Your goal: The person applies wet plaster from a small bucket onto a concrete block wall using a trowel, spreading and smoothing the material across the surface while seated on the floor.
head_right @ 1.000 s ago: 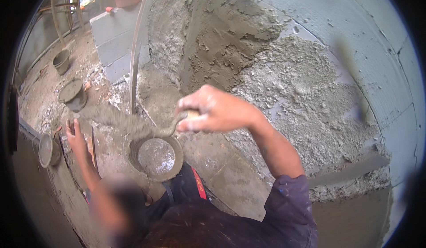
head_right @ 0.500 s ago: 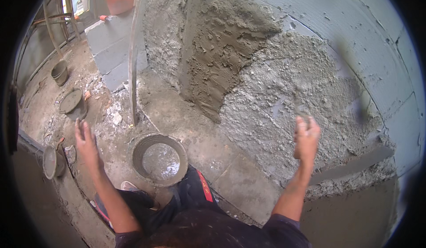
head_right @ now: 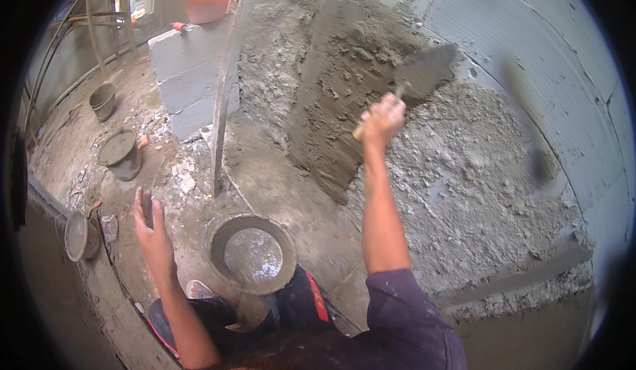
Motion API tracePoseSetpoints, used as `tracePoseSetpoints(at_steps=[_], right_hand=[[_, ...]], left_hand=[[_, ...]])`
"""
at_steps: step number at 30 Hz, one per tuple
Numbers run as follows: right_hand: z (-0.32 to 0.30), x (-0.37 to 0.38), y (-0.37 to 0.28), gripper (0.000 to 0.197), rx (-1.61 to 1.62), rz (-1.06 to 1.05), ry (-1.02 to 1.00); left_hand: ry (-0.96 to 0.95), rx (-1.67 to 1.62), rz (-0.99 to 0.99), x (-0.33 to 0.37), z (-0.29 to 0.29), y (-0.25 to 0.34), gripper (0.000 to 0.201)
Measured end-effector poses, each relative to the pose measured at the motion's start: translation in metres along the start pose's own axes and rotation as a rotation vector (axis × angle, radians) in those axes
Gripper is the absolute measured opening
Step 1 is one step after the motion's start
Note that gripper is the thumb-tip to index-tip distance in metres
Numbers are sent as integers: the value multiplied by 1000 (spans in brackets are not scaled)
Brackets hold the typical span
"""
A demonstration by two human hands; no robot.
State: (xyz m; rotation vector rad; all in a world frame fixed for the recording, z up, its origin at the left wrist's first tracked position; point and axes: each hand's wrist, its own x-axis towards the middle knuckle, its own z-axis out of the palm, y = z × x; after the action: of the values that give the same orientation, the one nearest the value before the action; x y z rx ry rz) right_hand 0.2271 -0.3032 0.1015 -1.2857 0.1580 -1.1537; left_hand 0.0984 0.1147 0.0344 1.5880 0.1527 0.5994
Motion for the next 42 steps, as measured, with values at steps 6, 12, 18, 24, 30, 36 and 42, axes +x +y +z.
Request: tracePoseSetpoints(at_steps=[6,12,18,24,30,36,42], right_hand=[[136,28,45,41,-555,-125,73],[135,19,40,44,-963,-155,-128],[19,18,-23,47,-1587,-119,-646],[-52,-15,-41,33,-715,-94,-261],[23,13,34,43,-647,-185,-141],[96,22,70,45,-959,-81,-303],[51,11,33,39,-1511,-229,-573]], left_hand=[[-45,4,-27,1,10,-1,58],[-18,-49,-78,3,-1,0,56],[-46,-162,-31,-7,3,24,56],[-99,-189,-3,-11,12,26,60],[-166,-160,-17,-16,27,11,65],[-131,-114,-40,-11,21,7,65],[-77,-219,-46,-8,3,20,63]])
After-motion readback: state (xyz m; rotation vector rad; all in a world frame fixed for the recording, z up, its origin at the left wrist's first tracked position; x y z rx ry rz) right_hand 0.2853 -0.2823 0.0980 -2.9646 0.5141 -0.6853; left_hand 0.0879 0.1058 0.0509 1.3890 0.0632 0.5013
